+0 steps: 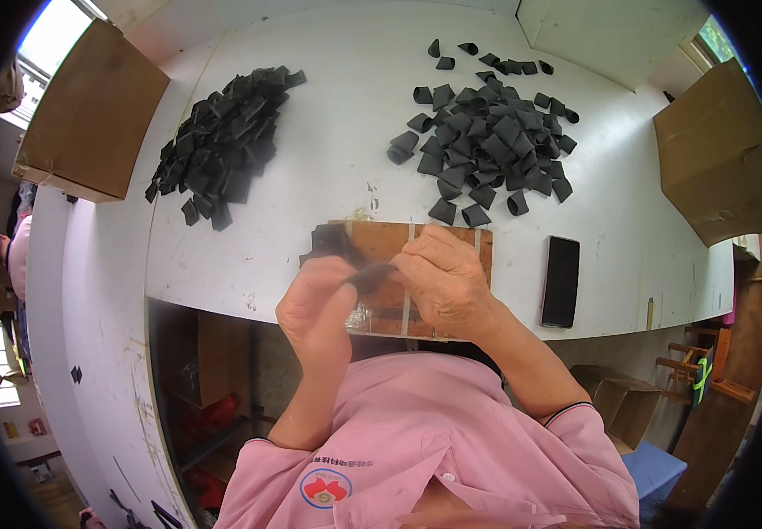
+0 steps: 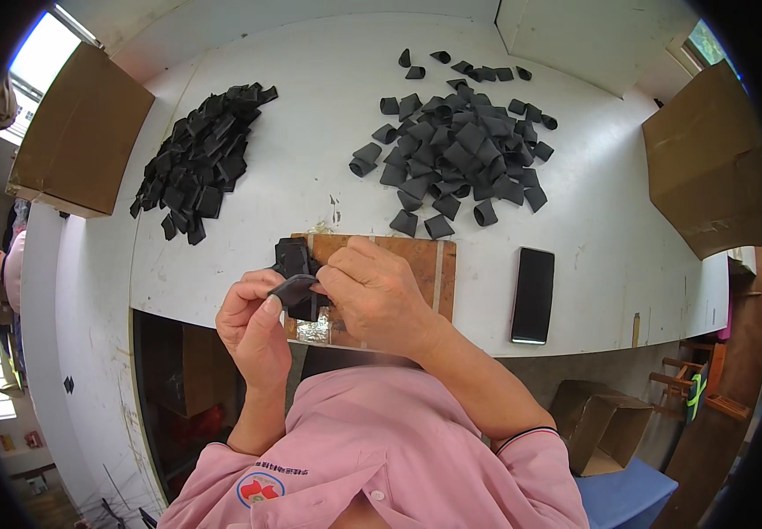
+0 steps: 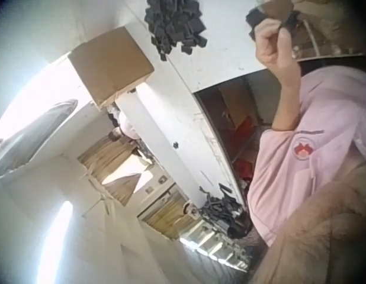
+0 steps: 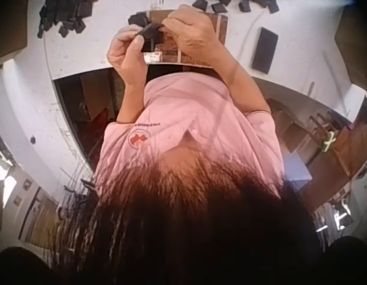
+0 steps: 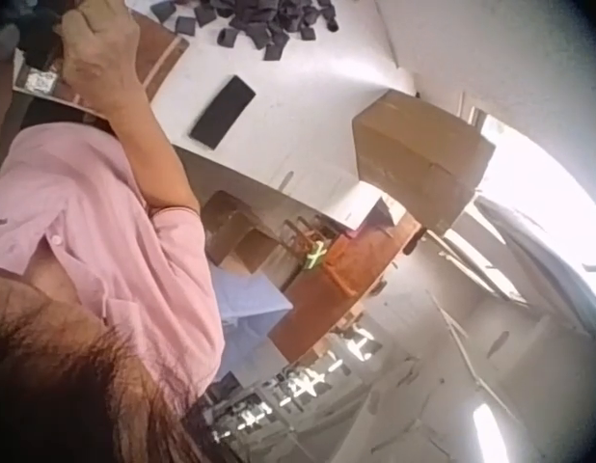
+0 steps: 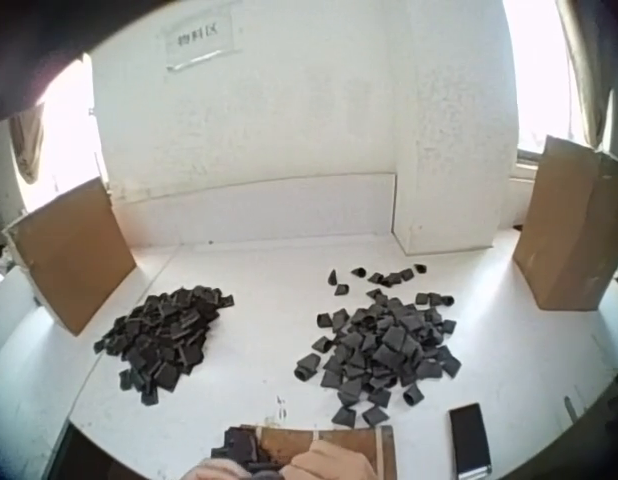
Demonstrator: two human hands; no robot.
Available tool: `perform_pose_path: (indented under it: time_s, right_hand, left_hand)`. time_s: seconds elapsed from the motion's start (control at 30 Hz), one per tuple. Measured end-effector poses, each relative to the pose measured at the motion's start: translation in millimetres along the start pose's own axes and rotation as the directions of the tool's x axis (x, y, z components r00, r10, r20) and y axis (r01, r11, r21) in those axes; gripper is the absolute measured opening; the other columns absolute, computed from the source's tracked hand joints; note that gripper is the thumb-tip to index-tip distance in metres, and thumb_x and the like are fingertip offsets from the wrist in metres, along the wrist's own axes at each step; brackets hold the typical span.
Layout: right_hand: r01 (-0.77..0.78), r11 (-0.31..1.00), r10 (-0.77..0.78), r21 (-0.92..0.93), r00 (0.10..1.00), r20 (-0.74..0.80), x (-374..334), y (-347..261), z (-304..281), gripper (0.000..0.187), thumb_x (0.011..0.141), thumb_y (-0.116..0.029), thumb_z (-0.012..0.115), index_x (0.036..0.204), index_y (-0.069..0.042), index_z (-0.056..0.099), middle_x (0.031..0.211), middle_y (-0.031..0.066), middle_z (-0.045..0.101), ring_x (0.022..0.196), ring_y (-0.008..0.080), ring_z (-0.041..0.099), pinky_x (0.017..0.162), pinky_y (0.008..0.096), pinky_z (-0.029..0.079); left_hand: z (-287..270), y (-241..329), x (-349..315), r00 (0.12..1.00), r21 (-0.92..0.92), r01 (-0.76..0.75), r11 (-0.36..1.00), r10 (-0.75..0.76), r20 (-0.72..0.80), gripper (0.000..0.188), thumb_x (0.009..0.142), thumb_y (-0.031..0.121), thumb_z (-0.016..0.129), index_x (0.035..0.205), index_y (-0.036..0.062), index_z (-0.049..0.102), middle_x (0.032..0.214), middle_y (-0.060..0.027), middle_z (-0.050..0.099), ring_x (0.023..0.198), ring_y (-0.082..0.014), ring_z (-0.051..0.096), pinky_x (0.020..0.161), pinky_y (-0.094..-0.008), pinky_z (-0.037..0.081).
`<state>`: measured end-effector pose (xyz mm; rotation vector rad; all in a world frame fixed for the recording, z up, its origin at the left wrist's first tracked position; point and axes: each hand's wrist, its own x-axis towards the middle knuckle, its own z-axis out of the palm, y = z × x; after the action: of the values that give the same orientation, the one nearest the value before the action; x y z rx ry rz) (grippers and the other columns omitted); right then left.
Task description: Handling and inspecting small black foam components on a workspace.
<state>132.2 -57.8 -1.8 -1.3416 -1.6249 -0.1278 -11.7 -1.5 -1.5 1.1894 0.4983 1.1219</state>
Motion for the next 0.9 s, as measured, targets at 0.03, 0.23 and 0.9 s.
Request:
perform_pose_path:
  time_s: [0.03, 0.23, 0.9]
  right_hand:
    - [-0.005, 1.0, 0.005, -0.008, 1.0, -0.014, -1, 0, 0, 0.015, 0.061, -0.006, 0.066, 0.067, -0.003, 0.053, 0.067, 0.0046, 0.048, 0.061, 0.0176, 0.048, 0.048, 0.0279, 0.04]
    - [-0.084, 0.995, 0.085, -0.045, 0.996, 0.007, 1, -3, -3, 0.016, 0.062, -0.006, 0.066, 0.07, -0.003, 0.053, 0.068, 0.0045, 0.049, 0.063, 0.0187, 0.051, 0.048, 0.0287, 0.041]
    - [-0.583, 0.383, 0.739, 0.716, 0.658, 0.141, -15, -34, -20, 0.015, 0.083, -0.014, 0.057, 0.074, -0.003, 0.057, 0.065, 0.0004, 0.053, 0.054, 0.0064, 0.046, 0.047, 0.0207, 0.037]
  left_hand:
    - [5, 3, 3, 0.999, 0.072, -0.053, 0.996, 0.054, -0.003, 0.017, 0.071, -0.004, 0.053, 0.087, -0.0032, 0.057, 0.087, -0.0087, 0.057, 0.078, -0.0151, 0.054, 0.071, -0.0272, 0.043]
    - [-3, 2, 25, 0.952, 0.46, -0.239, 0.855, 0.113, 0.284, 0.021, 0.071, -0.003, 0.058, 0.092, 0.0003, 0.058, 0.081, -0.0087, 0.058, 0.071, -0.0172, 0.056, 0.063, -0.0248, 0.044]
    - [9, -7, -16, 0.995, 0.085, -0.07, 0.994, 0.064, 0.072, 0.036, 0.076, -0.002, 0.05, 0.111, -0.0053, 0.043, 0.095, -0.013, 0.054, 0.075, -0.0115, 0.052, 0.07, -0.0253, 0.047]
